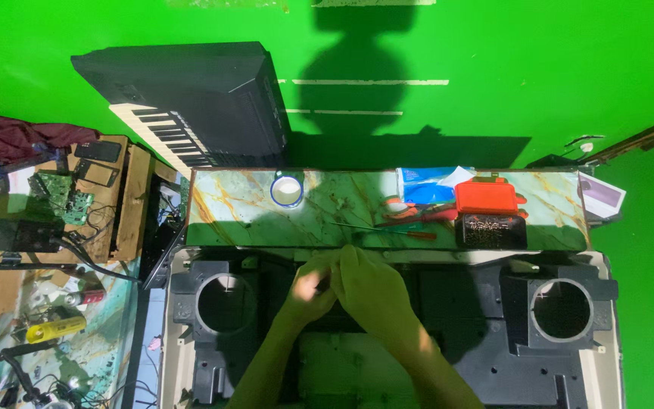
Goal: The person unscrews several screws from the internal plastic housing of an electronic keyboard using a screwdriver and removes a large black plastic panel by hand.
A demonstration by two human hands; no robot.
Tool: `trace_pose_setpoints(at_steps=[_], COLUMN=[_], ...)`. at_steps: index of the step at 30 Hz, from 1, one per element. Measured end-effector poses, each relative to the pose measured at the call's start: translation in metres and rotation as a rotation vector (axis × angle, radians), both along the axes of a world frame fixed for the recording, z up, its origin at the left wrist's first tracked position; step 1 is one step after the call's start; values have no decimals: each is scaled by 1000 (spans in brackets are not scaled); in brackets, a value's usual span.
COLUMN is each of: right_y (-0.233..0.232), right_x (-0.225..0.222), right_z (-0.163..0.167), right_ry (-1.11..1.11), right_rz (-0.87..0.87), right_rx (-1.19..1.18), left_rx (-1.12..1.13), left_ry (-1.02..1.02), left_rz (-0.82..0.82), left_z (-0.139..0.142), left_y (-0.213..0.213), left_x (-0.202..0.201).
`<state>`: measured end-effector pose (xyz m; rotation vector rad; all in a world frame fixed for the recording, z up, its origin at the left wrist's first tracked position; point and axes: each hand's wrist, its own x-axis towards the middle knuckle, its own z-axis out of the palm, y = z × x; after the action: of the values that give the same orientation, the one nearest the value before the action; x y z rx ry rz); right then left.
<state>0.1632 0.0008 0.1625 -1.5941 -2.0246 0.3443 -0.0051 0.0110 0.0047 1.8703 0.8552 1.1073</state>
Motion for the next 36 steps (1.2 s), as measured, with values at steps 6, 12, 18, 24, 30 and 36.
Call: trace_pose_setpoints(at_steps=[6,12,18,24,30,36], right_y=[3,2,2,2,3,5], right_x=[-1,1,4,8,2,-2], right_z=[3,9,19,19,8,-1], right_ry=[-18,-32,73,-76,-87,-32], right_rz=[-7,-8,-14,-29,10,23], right_rx=[-40,-108,-119,-126,-54,-31], left_rx=[-197,-236,-94,-226,-357,-380], left_ry=[128,160,64,159,156,65], left_rz=[-79,-15,-37,41,154,108], left_z=[-44,-63,-51,-47,-32,1], left_y=[-2,-1,7,5,3,0], left_x=[-10,-9,-2,6,6,7])
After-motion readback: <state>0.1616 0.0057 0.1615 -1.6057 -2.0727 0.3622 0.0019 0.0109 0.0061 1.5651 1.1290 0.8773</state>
